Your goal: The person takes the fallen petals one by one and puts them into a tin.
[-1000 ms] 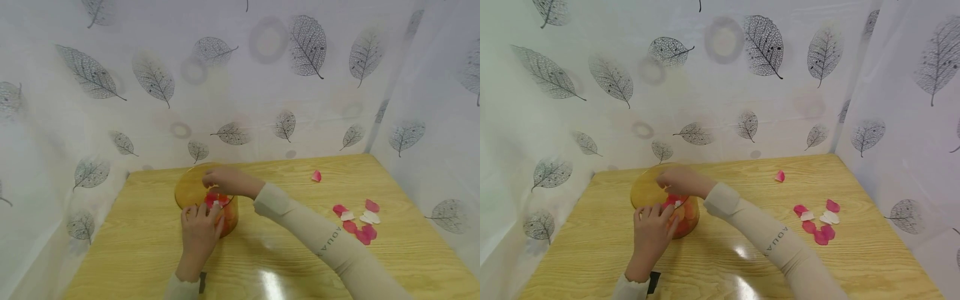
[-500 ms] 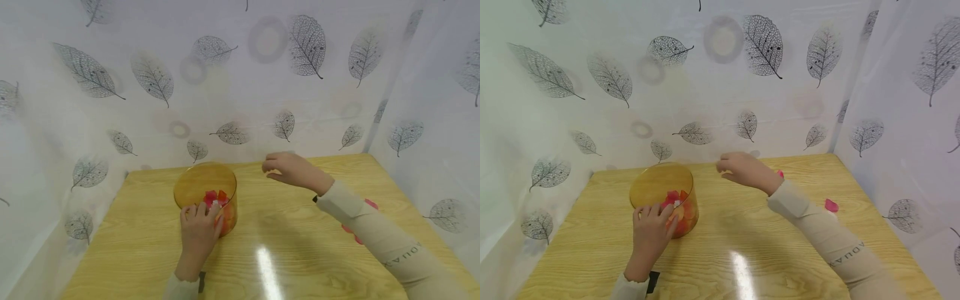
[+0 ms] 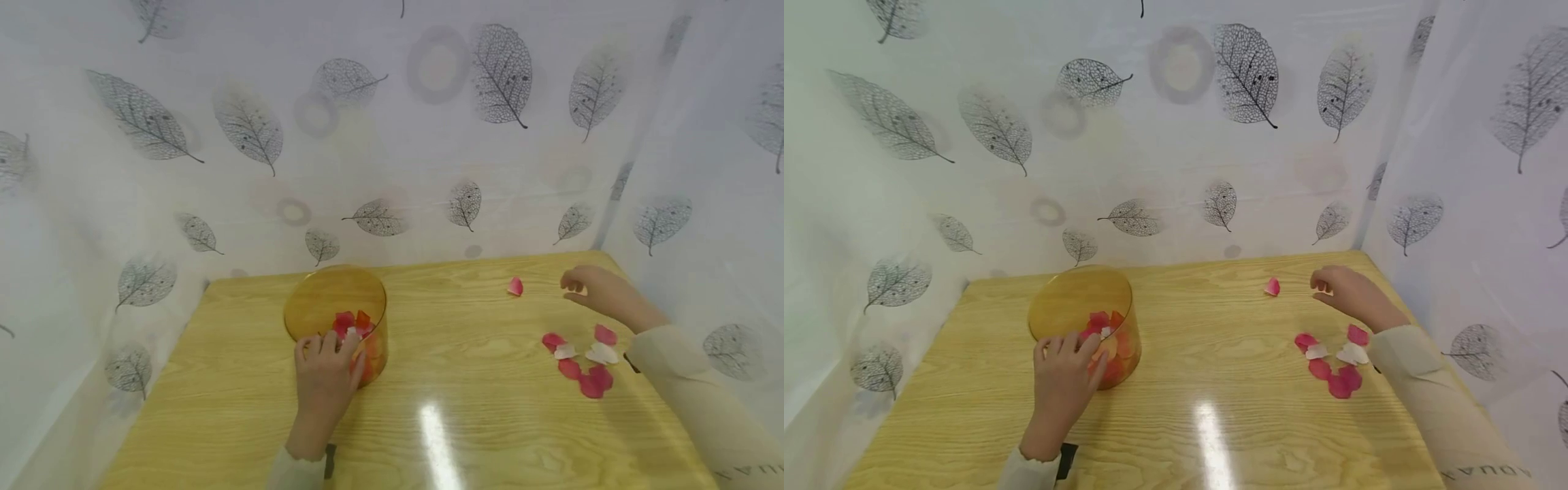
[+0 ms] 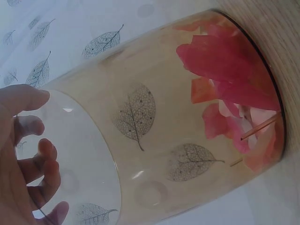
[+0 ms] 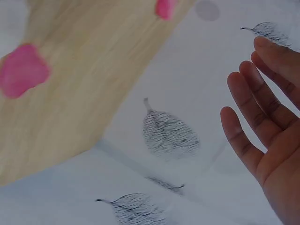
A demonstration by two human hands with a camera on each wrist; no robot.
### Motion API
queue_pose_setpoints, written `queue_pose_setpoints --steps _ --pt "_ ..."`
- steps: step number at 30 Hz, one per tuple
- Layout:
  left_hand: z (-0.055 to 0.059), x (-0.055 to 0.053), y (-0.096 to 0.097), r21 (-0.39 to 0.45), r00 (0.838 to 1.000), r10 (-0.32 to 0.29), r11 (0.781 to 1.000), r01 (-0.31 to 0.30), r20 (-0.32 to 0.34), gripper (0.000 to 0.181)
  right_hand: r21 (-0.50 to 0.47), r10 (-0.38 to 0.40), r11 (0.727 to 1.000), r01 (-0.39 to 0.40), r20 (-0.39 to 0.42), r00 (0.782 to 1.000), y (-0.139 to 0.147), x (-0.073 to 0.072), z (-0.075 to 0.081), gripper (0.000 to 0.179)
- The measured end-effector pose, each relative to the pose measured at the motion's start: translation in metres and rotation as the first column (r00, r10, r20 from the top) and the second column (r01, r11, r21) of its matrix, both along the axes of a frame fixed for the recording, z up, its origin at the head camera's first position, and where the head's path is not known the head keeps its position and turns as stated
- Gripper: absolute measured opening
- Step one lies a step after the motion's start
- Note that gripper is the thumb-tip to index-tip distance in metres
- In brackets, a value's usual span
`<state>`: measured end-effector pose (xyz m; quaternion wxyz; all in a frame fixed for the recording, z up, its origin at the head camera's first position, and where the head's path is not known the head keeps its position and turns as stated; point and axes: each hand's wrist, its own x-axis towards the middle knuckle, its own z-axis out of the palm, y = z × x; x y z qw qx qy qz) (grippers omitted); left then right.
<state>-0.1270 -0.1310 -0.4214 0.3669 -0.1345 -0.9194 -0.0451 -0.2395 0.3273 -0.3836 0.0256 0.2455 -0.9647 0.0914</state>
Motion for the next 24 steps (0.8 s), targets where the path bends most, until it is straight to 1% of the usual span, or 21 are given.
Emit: queue_pose_setpoints --steps 3,6,10,13,17,20,24 --pt "0.0 0.0 0.0 -0.007 1.0 -0.004 1.0 0.004 -0.013 0.031 -0.011 -0.034 0.999 0.035 0.062 0.997 0.029 0.003 -0.019 0.013" --pt "0.0 -0.001 0.0 -0.014 0.999 -0.009 1.0 0.008 -0.034 0.031 -0.02 -0.075 0.997 0.079 0.132 0.988 0.051 0.006 -0.038 0.015" --pt "0.0 -0.001 0.0 -0.018 0.999 -0.01 1.0 0.009 -0.053 0.032 -0.024 -0.12 0.992 0.127 0.188 0.975 0.072 0.009 -0.061 0.016" --pt "-0.001 -0.001 -0.001 -0.023 0.998 -0.005 1.0 0.003 -0.056 0.032 -0.042 -0.139 0.988 0.152 0.217 0.966 0.08 0.01 -0.073 0.017" --pt "-0.001 -0.001 -0.001 -0.029 0.998 0.0 1.0 -0.002 -0.055 0.033 -0.056 -0.142 0.986 0.159 0.23 0.963 0.086 0.01 -0.082 0.019" --pt "-0.002 -0.001 -0.001 -0.023 0.999 -0.001 1.0 -0.001 -0.05 0.032 -0.042 -0.144 0.987 0.158 0.238 0.96 0.087 0.008 -0.084 0.017" --pt "-0.002 0.0 -0.001 -0.016 0.999 0.0 1.0 -0.001 -0.035 0.032 -0.032 -0.15 0.986 0.165 0.269 0.951 0.088 0.006 -0.085 0.014"
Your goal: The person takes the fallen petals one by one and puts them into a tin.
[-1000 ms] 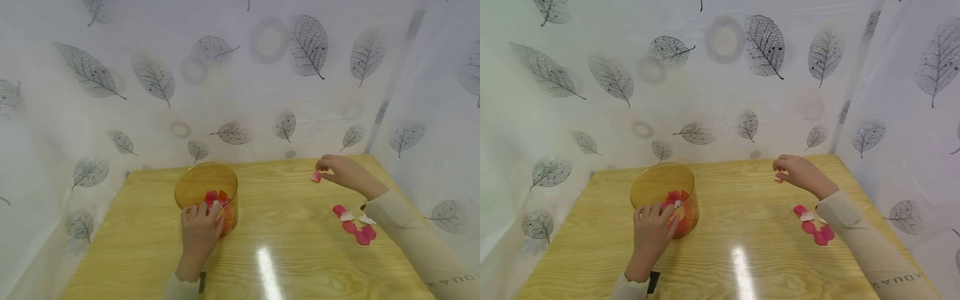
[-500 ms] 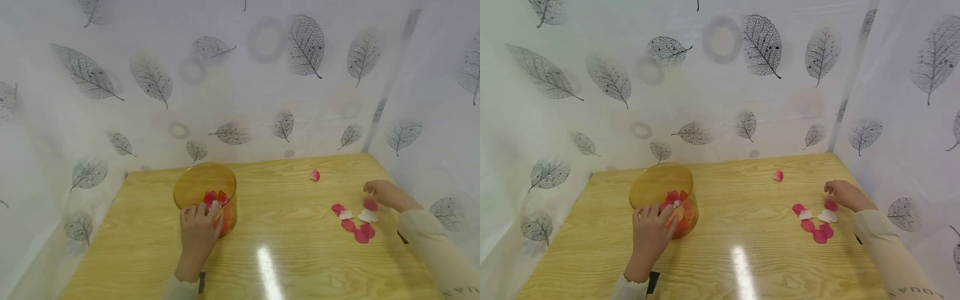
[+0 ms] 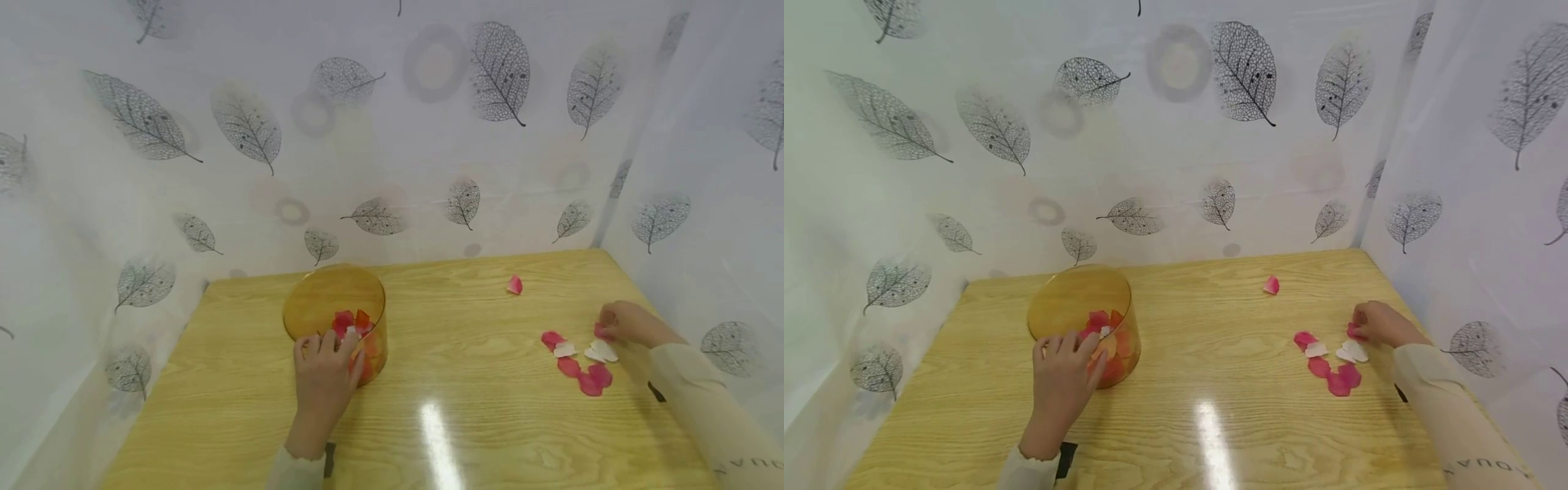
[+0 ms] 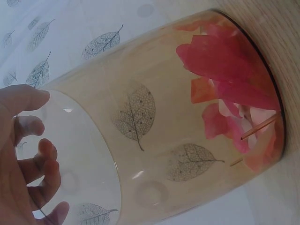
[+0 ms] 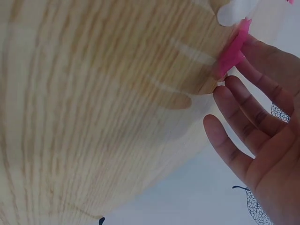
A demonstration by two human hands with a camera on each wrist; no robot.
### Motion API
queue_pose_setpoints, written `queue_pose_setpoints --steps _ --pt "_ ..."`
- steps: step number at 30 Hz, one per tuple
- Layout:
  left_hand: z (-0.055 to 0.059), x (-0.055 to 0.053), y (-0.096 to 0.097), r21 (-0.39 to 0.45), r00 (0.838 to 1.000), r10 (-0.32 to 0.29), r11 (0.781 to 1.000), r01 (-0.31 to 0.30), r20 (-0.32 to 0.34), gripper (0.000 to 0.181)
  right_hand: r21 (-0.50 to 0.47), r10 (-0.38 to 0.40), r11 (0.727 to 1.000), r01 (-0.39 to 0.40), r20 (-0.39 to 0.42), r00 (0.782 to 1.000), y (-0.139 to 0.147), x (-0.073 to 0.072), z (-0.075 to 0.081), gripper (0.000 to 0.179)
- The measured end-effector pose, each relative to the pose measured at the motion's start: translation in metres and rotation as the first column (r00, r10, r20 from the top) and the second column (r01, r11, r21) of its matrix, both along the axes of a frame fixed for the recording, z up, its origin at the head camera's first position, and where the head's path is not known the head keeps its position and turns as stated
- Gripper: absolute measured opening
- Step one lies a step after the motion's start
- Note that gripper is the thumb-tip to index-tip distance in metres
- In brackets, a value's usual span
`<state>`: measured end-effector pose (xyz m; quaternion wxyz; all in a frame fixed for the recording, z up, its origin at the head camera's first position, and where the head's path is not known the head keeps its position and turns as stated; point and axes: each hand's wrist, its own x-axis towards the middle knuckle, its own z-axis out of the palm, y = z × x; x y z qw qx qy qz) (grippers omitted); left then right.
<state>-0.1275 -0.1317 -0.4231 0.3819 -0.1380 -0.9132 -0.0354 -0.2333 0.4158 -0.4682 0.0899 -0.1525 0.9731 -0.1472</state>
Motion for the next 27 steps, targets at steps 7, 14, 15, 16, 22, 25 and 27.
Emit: queue_pose_setpoints --steps 7,14,15,16,22,25,27 --pt "0.0 0.001 0.0 0.001 1.0 0.005 1.0 -0.005 0.011 0.032 -0.008 0.022 1.0 -0.022 -0.026 0.999 0.001 0.0 -0.001 0.014" --pt "0.001 0.001 -0.001 -0.006 1.0 0.011 1.0 -0.011 0.027 0.031 -0.046 0.01 0.999 -0.012 -0.051 0.999 -0.003 0.005 0.002 0.019" --pt "0.001 0.001 0.0 -0.004 0.999 0.011 1.0 -0.011 0.031 0.031 -0.047 0.004 0.999 -0.006 -0.051 0.999 -0.004 0.005 0.003 0.02" --pt "0.001 0.001 0.0 -0.004 0.999 0.012 1.0 -0.012 0.035 0.031 -0.05 0.001 0.999 -0.003 -0.049 0.999 -0.005 0.005 0.004 0.021" --pt "0.002 0.001 0.0 0.004 0.999 0.012 1.0 -0.012 0.05 0.029 -0.046 0.007 0.999 -0.011 -0.085 0.996 -0.018 -0.006 0.016 0.021" --pt "0.002 0.001 0.0 0.006 0.999 0.012 1.0 -0.012 0.047 0.029 -0.039 0.036 0.998 -0.041 -0.132 0.991 -0.036 -0.015 0.034 0.019" --pt "0.002 0.001 0.0 0.007 0.999 0.01 1.0 -0.011 0.045 0.029 -0.029 0.059 0.997 -0.065 -0.159 0.986 -0.056 -0.021 0.05 0.017"
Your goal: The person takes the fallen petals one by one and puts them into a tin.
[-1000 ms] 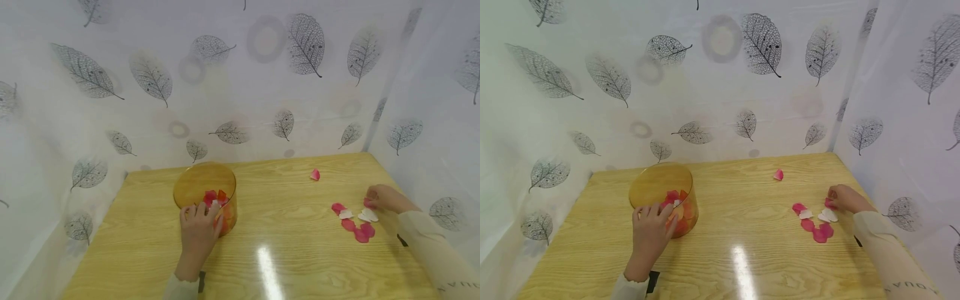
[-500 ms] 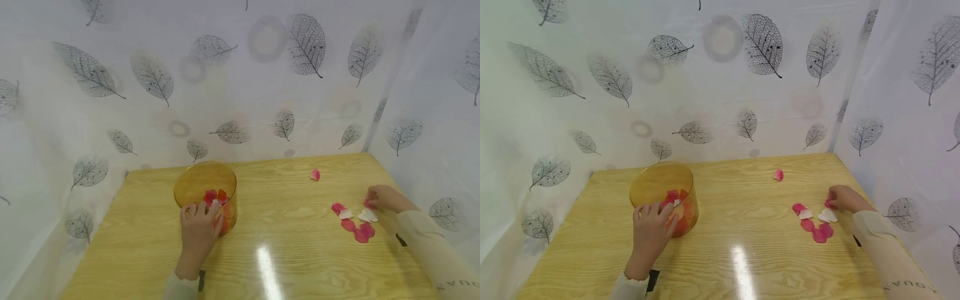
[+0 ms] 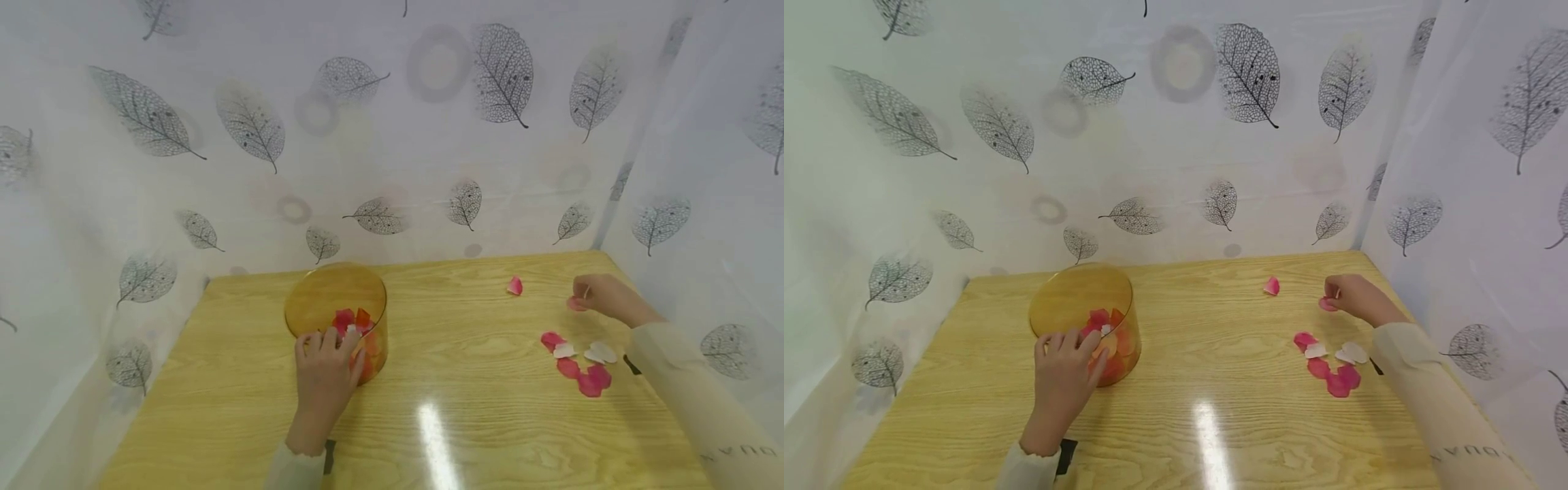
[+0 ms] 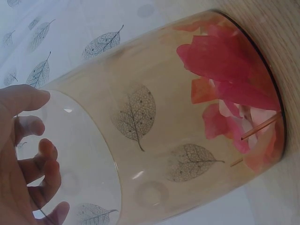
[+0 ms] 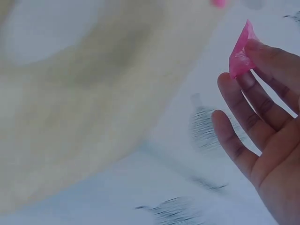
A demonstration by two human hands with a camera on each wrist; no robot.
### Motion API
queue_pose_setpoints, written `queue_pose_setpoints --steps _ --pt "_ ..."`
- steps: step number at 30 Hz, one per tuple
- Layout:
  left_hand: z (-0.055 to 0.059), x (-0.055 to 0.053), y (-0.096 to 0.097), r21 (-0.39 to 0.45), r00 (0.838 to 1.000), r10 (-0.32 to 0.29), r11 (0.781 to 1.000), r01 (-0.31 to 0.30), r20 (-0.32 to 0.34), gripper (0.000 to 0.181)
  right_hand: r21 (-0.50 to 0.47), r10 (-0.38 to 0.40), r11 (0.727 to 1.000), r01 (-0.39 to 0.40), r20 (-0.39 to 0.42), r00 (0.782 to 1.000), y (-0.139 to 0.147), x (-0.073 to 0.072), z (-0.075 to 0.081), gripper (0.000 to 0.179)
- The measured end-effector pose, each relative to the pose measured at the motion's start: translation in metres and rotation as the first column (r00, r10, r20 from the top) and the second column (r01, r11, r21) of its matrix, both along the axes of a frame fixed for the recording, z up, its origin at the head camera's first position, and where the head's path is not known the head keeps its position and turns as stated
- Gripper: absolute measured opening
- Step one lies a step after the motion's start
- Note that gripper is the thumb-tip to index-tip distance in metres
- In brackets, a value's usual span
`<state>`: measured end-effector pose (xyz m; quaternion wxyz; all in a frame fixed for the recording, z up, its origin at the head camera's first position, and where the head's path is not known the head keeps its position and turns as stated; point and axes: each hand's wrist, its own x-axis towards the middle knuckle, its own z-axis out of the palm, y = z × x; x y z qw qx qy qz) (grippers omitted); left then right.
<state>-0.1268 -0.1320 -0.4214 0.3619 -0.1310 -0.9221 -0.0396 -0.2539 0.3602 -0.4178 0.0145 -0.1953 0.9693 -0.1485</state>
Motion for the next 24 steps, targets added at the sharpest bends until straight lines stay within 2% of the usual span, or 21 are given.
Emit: queue_pose_setpoints --steps 6,12,17,21,24 --pt "0.0 0.0 -0.001 0.009 1.0 -0.003 1.0 0.003 0.001 0.029 0.005 0.12 0.993 -0.12 -0.088 0.989 -0.081 -0.013 0.054 0.012" --pt "-0.001 -0.002 -0.002 0.015 1.0 -0.009 1.0 0.009 -0.013 0.028 -0.036 0.273 0.958 -0.283 -0.172 0.946 -0.174 -0.016 0.094 0.011" --pt "-0.001 -0.001 -0.001 0.015 1.0 0.003 1.0 -0.003 0.007 0.03 -0.07 0.397 0.904 -0.423 -0.233 0.888 -0.242 -0.014 0.113 0.015" --pt "0.001 0.0 0.0 0.016 0.999 0.009 1.0 -0.01 0.04 0.031 -0.041 0.483 0.859 -0.511 -0.269 0.833 -0.286 -0.011 0.119 0.016" --pt "0.001 0.001 0.0 0.021 0.999 0.009 1.0 -0.01 0.053 0.031 -0.011 0.533 0.831 -0.556 -0.265 0.803 -0.312 -0.008 0.119 0.013"
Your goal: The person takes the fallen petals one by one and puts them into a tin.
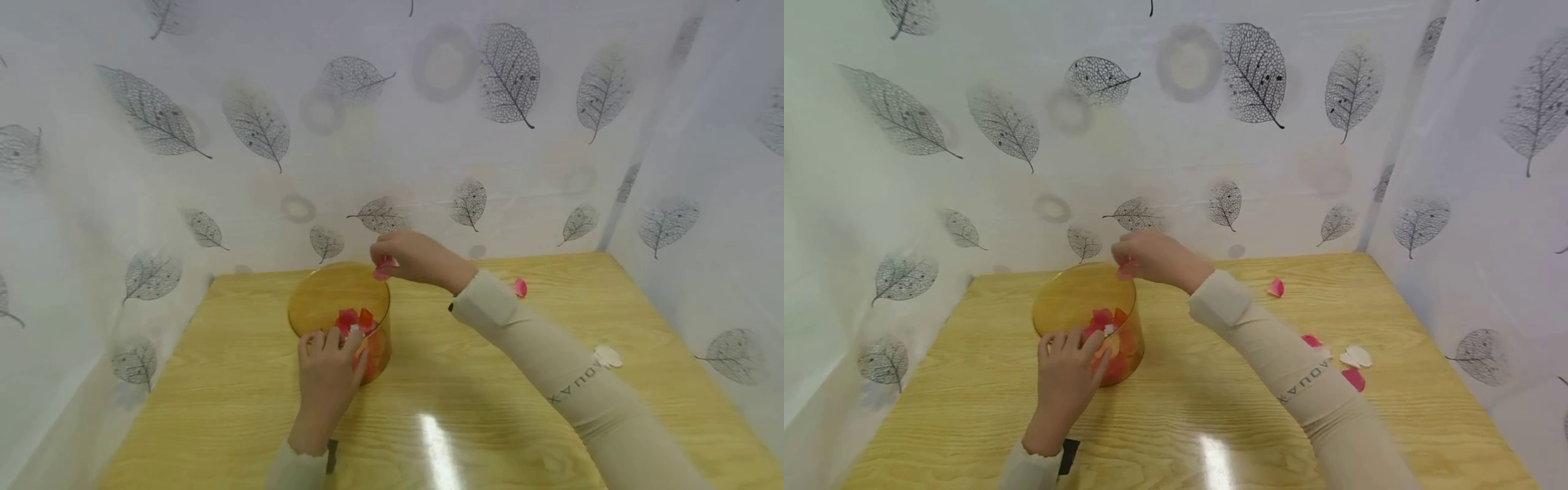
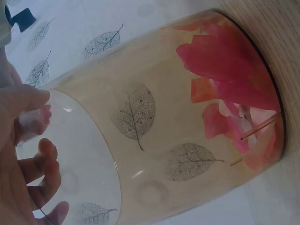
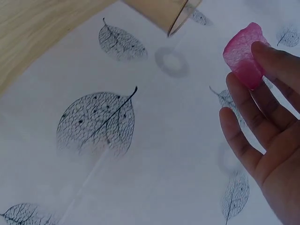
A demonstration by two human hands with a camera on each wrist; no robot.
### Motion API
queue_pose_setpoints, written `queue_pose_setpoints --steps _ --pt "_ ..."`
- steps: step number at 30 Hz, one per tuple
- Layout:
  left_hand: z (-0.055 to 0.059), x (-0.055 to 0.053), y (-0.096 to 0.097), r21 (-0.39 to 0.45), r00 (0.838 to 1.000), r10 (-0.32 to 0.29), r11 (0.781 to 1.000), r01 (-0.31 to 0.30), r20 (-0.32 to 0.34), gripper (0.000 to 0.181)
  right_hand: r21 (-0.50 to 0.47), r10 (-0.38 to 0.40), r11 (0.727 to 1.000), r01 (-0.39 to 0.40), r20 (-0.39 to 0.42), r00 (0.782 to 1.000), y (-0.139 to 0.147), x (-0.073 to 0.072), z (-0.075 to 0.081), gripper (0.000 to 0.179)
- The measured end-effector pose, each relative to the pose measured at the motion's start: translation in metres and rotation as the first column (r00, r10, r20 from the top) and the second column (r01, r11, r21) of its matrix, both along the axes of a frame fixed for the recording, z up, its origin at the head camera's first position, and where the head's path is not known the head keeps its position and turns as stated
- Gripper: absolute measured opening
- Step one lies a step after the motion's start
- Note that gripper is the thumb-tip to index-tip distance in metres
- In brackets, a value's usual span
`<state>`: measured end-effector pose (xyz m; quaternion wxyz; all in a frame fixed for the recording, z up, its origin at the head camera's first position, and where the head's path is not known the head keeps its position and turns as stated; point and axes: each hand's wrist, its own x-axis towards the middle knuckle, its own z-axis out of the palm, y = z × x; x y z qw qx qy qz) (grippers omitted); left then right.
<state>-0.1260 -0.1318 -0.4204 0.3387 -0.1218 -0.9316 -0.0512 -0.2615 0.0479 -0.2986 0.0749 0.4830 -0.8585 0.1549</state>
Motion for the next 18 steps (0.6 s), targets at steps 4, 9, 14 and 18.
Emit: queue_pose_setpoints --steps 4,9,14,18 --pt "0.0 0.001 0.001 0.003 1.0 -0.001 1.0 0.001 0.006 0.032 0.047 0.041 0.998 -0.042 0.016 0.999 -0.026 0.004 -0.004 0.012" --pt "0.0 0.001 0.001 -0.007 1.0 0.004 1.0 -0.003 0.012 0.033 0.151 0.034 0.988 -0.044 0.073 0.997 -0.043 0.005 -0.017 0.009" --pt "0.001 0.001 0.002 -0.012 1.0 0.013 1.0 -0.012 0.024 0.034 0.2 0.026 0.979 -0.047 0.108 0.994 -0.044 0.005 -0.025 0.007" --pt "0.001 0.001 0.001 -0.007 0.999 0.014 1.0 -0.013 0.031 0.033 0.207 0.041 0.977 -0.058 0.083 0.996 -0.041 0.005 -0.026 0.007"
